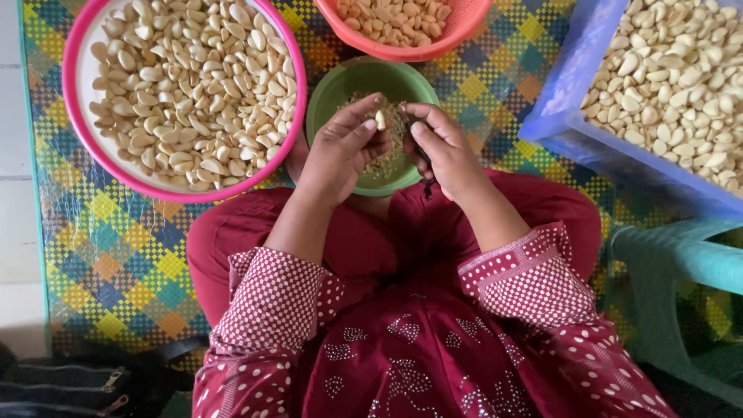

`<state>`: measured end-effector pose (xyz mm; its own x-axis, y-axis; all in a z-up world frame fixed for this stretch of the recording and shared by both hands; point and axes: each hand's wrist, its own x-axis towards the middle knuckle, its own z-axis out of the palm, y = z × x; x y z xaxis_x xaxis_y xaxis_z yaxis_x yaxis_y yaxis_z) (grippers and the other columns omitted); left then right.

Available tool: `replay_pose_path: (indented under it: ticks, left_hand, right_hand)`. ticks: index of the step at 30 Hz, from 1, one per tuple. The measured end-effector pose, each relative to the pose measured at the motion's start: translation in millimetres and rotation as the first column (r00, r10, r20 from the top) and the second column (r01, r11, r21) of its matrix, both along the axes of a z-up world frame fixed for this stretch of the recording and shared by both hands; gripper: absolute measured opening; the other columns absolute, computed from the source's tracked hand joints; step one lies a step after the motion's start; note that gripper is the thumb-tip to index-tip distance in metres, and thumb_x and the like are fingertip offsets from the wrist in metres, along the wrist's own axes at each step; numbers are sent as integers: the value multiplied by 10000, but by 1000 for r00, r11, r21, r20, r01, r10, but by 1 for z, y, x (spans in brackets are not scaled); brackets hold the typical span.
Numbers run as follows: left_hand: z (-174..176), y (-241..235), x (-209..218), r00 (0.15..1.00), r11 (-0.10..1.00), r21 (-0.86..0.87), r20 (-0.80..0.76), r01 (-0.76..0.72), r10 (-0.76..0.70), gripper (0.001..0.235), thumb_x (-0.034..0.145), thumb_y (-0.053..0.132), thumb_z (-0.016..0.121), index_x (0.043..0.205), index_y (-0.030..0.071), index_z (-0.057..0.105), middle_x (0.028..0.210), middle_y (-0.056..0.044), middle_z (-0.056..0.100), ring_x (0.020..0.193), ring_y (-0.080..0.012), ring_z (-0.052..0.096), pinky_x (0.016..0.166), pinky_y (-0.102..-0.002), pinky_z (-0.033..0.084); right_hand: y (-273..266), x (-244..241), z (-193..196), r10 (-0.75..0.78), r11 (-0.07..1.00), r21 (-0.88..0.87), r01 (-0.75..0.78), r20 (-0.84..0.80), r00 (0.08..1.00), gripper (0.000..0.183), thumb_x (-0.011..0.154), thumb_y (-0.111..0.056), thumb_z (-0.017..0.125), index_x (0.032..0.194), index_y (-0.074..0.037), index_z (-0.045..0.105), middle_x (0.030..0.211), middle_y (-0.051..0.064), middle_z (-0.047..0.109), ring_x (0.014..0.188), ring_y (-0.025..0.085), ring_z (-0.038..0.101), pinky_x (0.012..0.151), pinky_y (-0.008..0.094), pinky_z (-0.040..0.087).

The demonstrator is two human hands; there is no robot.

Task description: The person sits on a patterned mat and peels the skin off cashew nuts using a small knife. They pick cashews from a pink bowl, peel them over a green bowl to collect the skins, and place the peeled nuts into a blue container.

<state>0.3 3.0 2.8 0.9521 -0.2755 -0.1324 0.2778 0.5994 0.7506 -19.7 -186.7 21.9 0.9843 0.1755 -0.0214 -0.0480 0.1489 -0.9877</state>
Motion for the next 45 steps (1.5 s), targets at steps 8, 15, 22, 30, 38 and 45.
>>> replay_pose_path:
  ticks: [8, 15, 22, 30, 38, 45]
  left_hand:
    - [-24, 0, 8, 986, 995, -51, -150, -81, 72, 235, 1015, 152, 660, 1201, 9, 678, 967, -121, 712, 837, -191, 753, 818, -397, 684]
    - [-16, 0, 7, 977, 993, -47, -186, -111, 100, 164, 1010, 227, 674, 1066, 73, 683, 916, -95, 685, 789, -173, 727, 781, -355, 679]
    - [-18, -4, 13, 975, 982, 72, -125, -176, 184, 137, 1015, 178, 659, 1081, 57, 653, 920, -79, 670, 790, -142, 709, 762, -319, 672]
    - [3, -38, 148, 900, 746, 512, 323, -426, 293, 346, 875, 254, 695, 1152, 55, 754, 1138, -86, 792, 1046, -176, 736, 886, -307, 592]
    - [-27, 44, 155, 834, 376, 785, 549, -491, -57, 454, 919, 90, 603, 1367, 16, 603, 1361, -177, 657, 1208, -309, 689, 999, -434, 553]
    - [-17, 194, 94, 957, -146, 950, 286, -277, 47, 203, 1009, -30, 492, 941, 41, 669, 863, -92, 711, 675, -153, 634, 551, -259, 570]
  right_hand:
    - [-1, 6, -23, -24, 989, -148, 26, 22, 999, 196, 1059, -53, 502, 1254, -32, 503, 743, 175, 650, 362, 129, 492, 305, 219, 329]
    - [2, 3, -17, -6, 973, -230, 17, 47, 999, 181, 1062, -60, 513, 1241, -66, 489, 813, 169, 701, 456, 134, 563, 352, 217, 392]
    - [-2, 4, -10, 46, 857, -515, 22, 119, 992, 207, 1078, -136, 532, 1280, -94, 554, 847, 115, 752, 540, 159, 639, 432, 258, 481]
    - [7, 16, -4, 109, 664, -746, -52, 28, 994, 149, 1031, -216, 522, 1146, -135, 472, 926, 87, 758, 1067, 317, 722, 862, 435, 491]
    - [7, 19, -4, 137, 522, -849, -83, -12, 991, 236, 1044, -225, 529, 1232, -87, 490, 1119, 198, 715, 969, 467, 681, 740, 539, 473]
    - [15, 20, -4, 244, 476, -874, -101, 21, 969, 207, 1049, -200, 529, 1211, -73, 510, 1211, 178, 680, 970, 452, 672, 726, 555, 484]
